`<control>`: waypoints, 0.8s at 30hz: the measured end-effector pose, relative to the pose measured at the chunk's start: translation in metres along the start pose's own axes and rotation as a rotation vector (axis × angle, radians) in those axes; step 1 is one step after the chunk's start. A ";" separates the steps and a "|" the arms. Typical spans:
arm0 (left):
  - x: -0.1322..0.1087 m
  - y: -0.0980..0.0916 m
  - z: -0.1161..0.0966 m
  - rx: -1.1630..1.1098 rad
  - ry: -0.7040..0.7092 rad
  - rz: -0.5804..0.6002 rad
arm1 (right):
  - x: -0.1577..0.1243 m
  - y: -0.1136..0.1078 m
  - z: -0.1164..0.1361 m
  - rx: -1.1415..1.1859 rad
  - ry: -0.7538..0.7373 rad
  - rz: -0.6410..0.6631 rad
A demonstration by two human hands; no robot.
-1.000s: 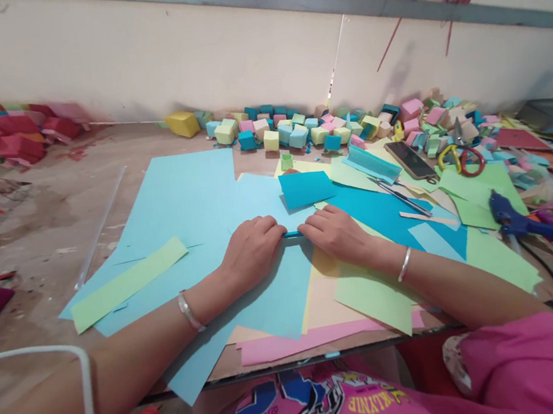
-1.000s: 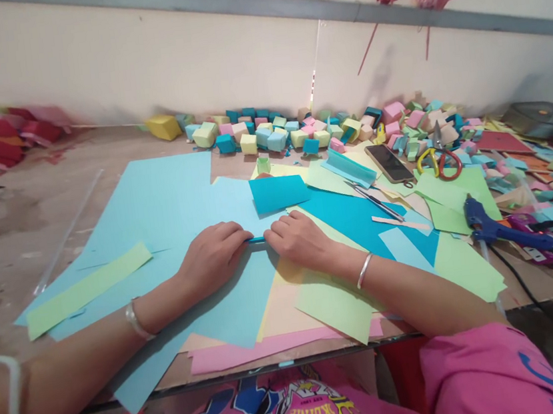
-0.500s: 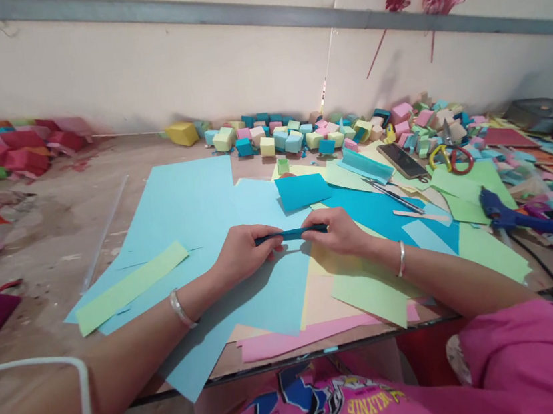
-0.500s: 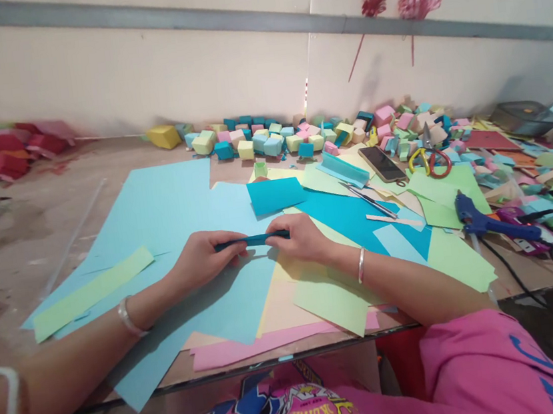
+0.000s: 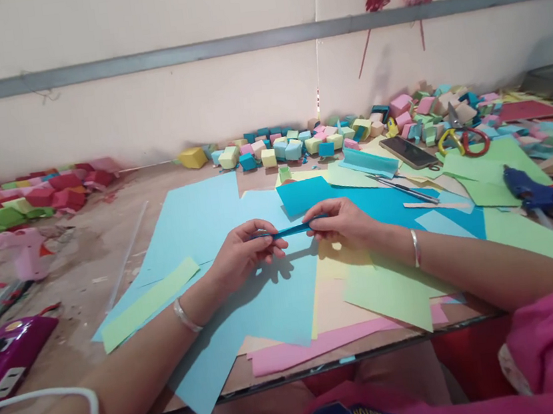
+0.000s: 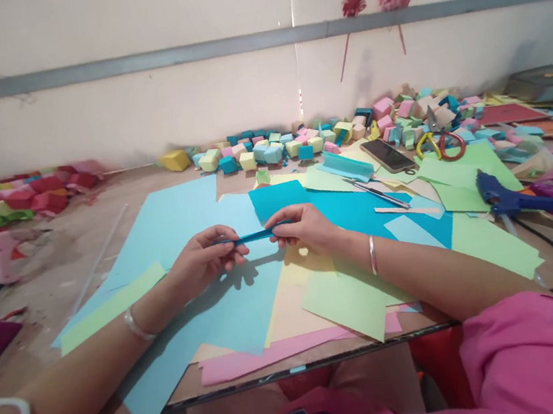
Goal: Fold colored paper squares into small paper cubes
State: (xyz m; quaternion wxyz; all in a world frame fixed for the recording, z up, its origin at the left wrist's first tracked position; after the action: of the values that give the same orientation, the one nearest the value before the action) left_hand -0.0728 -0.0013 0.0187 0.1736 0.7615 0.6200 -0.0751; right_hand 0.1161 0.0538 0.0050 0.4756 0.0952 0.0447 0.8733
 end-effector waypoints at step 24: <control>-0.017 0.022 -0.012 1.054 0.407 -0.306 | -0.008 0.005 0.022 -0.780 -0.670 0.012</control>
State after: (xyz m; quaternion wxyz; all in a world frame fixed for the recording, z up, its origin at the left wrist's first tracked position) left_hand -0.0565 -0.0165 0.0391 -0.3640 0.6459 0.6228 -0.2498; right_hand 0.1207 0.0437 0.0266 0.4591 0.1855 -0.4397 0.7493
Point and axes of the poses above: each hand's wrist, its own x-axis towards the middle knuckle, its own y-axis out of the palm, z = x × y, the point moved 5 cm from there along x, towards the middle knuckle, and after that the axes turned 10 degrees about -y, right-handed, at the moved point
